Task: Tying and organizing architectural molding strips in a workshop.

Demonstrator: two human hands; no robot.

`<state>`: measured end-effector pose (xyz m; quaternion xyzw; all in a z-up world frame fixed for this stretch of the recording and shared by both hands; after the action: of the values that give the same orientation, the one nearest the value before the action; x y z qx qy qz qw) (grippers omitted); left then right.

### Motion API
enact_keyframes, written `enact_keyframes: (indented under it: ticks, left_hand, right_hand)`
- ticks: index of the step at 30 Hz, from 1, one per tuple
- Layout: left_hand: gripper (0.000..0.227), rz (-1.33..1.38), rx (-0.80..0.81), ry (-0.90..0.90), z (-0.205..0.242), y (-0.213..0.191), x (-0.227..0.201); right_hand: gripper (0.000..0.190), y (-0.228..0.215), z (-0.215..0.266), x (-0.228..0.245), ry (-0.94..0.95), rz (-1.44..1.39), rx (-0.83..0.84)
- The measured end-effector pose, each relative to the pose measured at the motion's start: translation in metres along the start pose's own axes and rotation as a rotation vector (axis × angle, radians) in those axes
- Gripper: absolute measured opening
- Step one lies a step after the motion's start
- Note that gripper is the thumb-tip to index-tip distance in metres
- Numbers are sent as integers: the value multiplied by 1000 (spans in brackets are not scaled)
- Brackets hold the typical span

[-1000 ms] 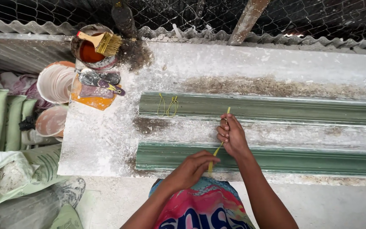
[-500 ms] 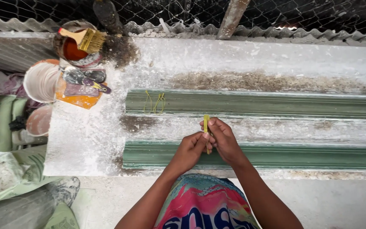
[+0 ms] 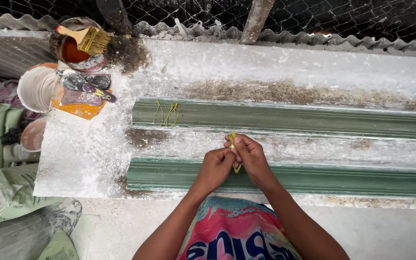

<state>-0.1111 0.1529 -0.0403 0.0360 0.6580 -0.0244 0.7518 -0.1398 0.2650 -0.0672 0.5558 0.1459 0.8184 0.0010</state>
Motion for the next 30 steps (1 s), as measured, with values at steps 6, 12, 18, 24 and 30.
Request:
enact_keyframes:
  ticks: [6,12,18,24,30]
  left_hand:
    - [32,-131,-52,11,6,-4,11]
    - [31,-540,-126,199,14,-16,-17]
    - [42,-894,-35,602,17,-6,-44]
    - [19,-1042,130,697,21,2,-38]
    - [9,-946,10,750,17,-14,-34]
  right_hand:
    - [30,-10,-11,-23,-33,45,-20]
    - [26,-25,-8,-24,-60,157,-79]
    - [18,-18,6,-4,-137,404,10]
    - [14,-14,17,16,-232,663,138]
    - [19,-41,13,-2,-34,470,249]
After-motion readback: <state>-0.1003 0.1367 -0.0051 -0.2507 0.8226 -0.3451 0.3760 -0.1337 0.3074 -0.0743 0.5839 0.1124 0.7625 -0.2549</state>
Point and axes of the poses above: each hand's wrist, its own z-axis away from the middle knuckle, its own y-axis out of the palm, x = y × z, the point moved 8 cm from there along -z, towards the middle knuckle, and after that the axes turned 7 degrees about y, right-handed, at the moved point
